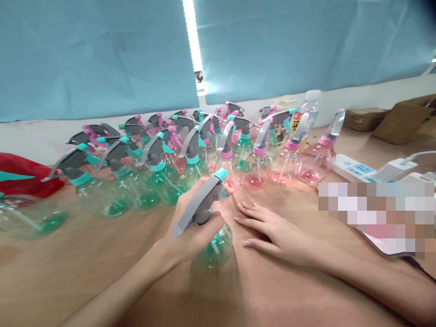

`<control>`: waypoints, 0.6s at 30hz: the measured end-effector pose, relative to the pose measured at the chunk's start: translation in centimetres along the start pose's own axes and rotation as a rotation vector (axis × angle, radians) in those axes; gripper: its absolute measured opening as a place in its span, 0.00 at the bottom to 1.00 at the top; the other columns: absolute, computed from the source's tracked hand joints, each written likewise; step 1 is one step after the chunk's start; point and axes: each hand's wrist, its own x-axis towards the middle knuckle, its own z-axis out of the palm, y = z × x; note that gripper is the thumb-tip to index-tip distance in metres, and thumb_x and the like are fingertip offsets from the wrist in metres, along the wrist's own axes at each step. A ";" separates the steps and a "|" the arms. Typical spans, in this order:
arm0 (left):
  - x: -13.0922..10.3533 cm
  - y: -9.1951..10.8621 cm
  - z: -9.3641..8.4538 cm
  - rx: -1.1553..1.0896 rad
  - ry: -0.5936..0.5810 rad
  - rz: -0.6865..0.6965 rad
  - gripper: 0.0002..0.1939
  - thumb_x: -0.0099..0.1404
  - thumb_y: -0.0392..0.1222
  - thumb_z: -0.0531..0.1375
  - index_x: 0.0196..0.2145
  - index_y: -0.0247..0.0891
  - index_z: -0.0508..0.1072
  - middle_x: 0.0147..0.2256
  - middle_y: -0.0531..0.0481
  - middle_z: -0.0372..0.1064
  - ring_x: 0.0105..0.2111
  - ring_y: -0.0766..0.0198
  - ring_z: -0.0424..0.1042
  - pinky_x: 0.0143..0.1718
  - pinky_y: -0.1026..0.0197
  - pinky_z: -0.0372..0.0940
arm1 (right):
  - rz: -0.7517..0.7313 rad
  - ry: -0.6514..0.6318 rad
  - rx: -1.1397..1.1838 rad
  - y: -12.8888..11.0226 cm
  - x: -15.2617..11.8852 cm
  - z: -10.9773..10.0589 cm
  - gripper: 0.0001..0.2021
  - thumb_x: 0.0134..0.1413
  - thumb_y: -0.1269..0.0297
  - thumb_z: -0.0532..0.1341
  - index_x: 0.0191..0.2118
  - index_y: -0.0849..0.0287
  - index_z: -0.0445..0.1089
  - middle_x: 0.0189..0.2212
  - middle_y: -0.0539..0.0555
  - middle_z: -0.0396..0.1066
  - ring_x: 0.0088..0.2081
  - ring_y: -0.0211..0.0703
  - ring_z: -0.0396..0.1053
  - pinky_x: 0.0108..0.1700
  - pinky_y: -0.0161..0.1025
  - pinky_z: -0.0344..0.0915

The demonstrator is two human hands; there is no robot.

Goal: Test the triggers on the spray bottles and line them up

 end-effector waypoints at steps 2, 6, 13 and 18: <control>0.0 0.1 0.0 -0.077 -0.027 -0.023 0.15 0.52 0.36 0.54 0.39 0.41 0.71 0.28 0.53 0.71 0.19 0.68 0.64 0.19 0.67 0.62 | 0.001 0.005 0.009 0.0 0.0 0.0 0.29 0.63 0.49 0.54 0.66 0.54 0.55 0.67 0.57 0.46 0.67 0.56 0.44 0.65 0.57 0.48; -0.3 0.0 0.3 -0.184 -0.042 -0.066 0.19 0.53 0.34 0.54 0.43 0.42 0.71 0.32 0.51 0.74 0.23 0.66 0.68 0.25 0.64 0.67 | -0.005 0.011 0.017 -0.2 0.0 -0.1 0.29 0.63 0.49 0.54 0.66 0.54 0.54 0.67 0.57 0.46 0.67 0.56 0.44 0.65 0.57 0.49; -0.5 0.1 0.4 -0.269 -0.006 -0.003 0.22 0.52 0.31 0.54 0.45 0.42 0.71 0.40 0.49 0.76 0.38 0.58 0.74 0.46 0.54 0.69 | -0.018 0.025 0.015 -0.2 0.0 -0.1 0.29 0.63 0.50 0.55 0.65 0.54 0.55 0.67 0.57 0.48 0.67 0.56 0.46 0.64 0.58 0.50; -0.5 -0.2 0.5 -0.293 -0.020 -0.027 0.21 0.52 0.33 0.55 0.45 0.42 0.70 0.43 0.47 0.75 0.35 0.59 0.75 0.38 0.57 0.71 | -0.013 0.014 0.003 -0.2 0.0 -0.2 0.29 0.63 0.49 0.54 0.65 0.55 0.56 0.67 0.58 0.48 0.67 0.56 0.46 0.65 0.57 0.50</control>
